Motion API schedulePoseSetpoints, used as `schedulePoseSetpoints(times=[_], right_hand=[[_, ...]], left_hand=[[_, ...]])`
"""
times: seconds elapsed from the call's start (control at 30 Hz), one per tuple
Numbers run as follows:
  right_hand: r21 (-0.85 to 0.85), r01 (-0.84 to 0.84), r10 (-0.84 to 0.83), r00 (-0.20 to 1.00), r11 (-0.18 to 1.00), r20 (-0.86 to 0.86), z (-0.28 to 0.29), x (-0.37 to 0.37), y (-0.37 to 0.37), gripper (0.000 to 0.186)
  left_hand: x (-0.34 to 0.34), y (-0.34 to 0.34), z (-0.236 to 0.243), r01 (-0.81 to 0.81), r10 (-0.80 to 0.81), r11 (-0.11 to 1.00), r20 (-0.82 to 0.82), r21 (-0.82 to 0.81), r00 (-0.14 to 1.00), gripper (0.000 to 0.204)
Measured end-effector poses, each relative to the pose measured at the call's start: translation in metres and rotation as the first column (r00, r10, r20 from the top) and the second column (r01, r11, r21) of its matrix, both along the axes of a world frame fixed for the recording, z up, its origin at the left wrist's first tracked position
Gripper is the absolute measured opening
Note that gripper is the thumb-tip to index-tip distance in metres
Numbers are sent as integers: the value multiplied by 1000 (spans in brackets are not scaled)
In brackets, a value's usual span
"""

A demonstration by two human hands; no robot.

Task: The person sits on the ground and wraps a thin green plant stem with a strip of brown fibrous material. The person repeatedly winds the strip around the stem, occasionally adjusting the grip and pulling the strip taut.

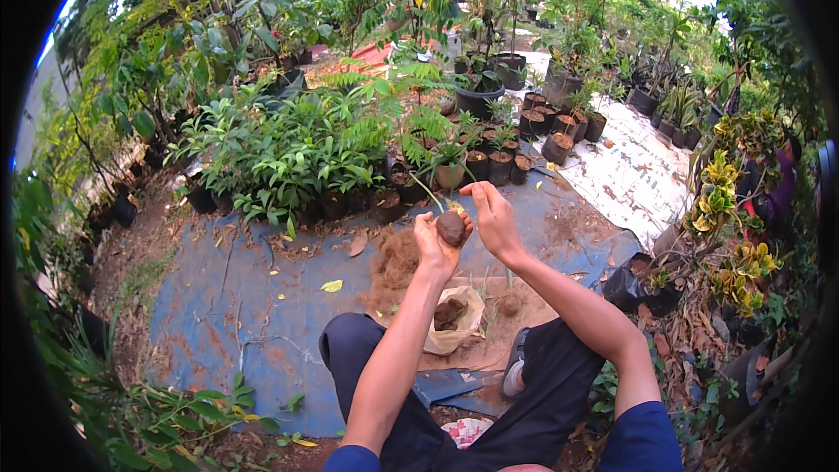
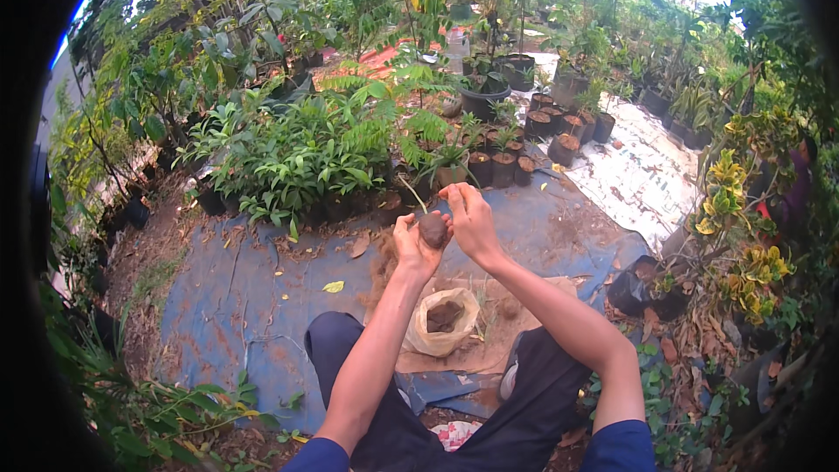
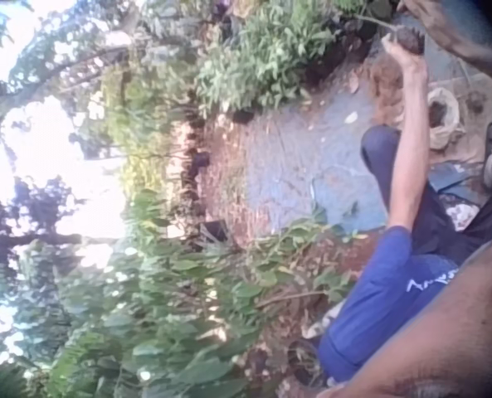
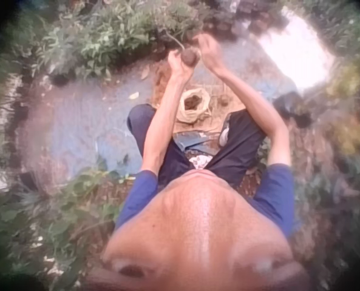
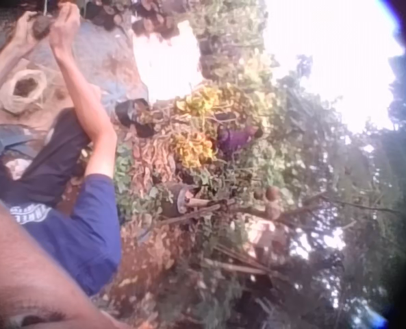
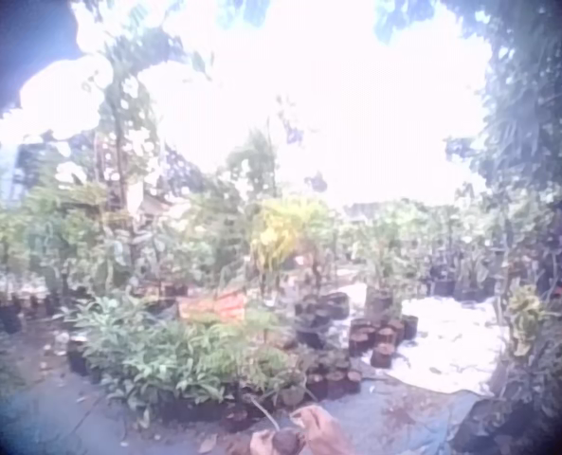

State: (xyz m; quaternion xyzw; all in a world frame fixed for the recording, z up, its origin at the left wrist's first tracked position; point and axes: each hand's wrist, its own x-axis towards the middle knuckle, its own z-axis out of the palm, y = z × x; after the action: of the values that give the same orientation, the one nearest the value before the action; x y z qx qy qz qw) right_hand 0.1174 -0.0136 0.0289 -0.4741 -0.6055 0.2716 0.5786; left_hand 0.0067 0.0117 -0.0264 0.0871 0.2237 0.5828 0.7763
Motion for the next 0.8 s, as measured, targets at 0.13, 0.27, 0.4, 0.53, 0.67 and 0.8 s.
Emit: schedulePoseSetpoints(times=[0.13, 0.27, 0.4, 0.53, 0.67, 0.8], right_hand=[[17, 12, -13, 999, 1000, 38, 0, 3, 3, 37], [58, 32, -36, 997, 998, 73, -6, 5, 7, 37], [112, 45, -56, 993, 993, 100, -9, 5, 9, 37], [75, 37, -43, 996, 996, 83, -8, 4, 8, 38], [99, 39, -47, 995, 994, 87, -9, 4, 8, 38], [89, 44, -54, 992, 995, 111, -10, 6, 8, 38]], left_hand=[[-3, -3, 3, 52, -50, 991, -22, 123, 999, 33], [-1, -3, 0, -68, 66, 996, 46, 61, 997, 28], [3, 1, -7, -55, 54, 997, 20, 45, 998, 22], [2, 0, -10, -58, 63, 997, -92, 55, 994, 20], [-1, -4, -1, -78, 89, 993, -122, 89, 989, 28], [-1, -6, 4, -3, 18, 998, -246, 62, 969, 36]])
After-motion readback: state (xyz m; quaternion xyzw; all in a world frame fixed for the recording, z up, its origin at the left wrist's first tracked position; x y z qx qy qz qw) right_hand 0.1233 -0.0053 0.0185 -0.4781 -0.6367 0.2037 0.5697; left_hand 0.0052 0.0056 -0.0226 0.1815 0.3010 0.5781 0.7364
